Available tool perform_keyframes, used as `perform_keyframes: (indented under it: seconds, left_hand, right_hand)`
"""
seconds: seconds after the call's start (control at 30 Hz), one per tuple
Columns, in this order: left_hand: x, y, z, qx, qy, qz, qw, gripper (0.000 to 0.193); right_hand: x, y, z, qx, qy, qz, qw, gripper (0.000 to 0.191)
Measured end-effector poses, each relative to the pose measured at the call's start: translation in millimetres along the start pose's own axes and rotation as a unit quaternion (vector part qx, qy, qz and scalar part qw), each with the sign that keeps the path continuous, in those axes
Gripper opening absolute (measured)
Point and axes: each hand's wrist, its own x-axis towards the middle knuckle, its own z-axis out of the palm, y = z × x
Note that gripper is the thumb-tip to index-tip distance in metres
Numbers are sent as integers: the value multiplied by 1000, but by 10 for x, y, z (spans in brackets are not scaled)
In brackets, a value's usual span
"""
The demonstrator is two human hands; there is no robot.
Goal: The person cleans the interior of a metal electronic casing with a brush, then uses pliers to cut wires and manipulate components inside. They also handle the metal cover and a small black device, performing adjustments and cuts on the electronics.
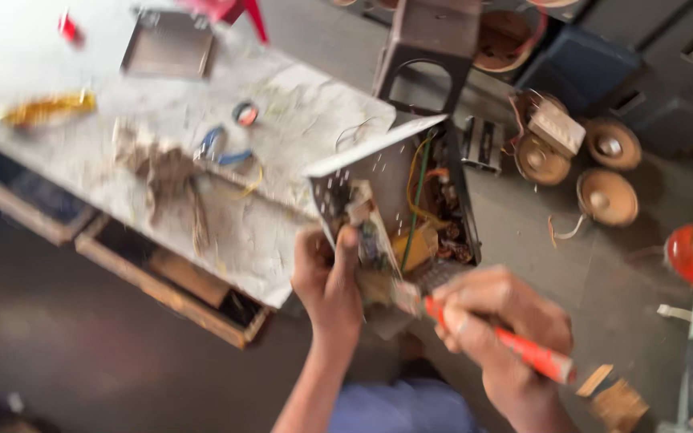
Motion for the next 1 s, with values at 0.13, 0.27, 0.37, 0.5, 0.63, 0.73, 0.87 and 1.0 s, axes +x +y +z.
perform_keyframes:
  seconds: [0.13,0.27,0.37,0.5,0.63,0.73,0.87,1.0]
  left_hand:
    - [118,193,74,117,74,42,990,24]
    - [200,441,127,186,104,89,973,21]
    - [190,544,250,211,132,145,958,18]
    - [217,587,321,205,127,196,951,17]
    - [310,586,252,215,104,239,941,16]
    - [391,557,226,189,125,227,947,16]
    - [473,494,210,146,164,170,961,14]
    - [530,381,228,96,175,160,967,14]
  right_hand:
    - [413,-41,-192,-20,-183,-67,981,7]
    - [940,-214,-496,-39,-299,-73,951,13]
    - [1038,-177,-553,-183,-212,-87,956,18]
    - [1011,41,-362,-52,-283,-118,950,23]
    - [1114,173,-215,-148,-194,-228,943,5]
    - [1042,233,-183,59,-236,-107,964,11]
    - [971,388,-246,-69,-103,-126,984,13]
    - [847,497,-151,-94,-52,-166,980,8]
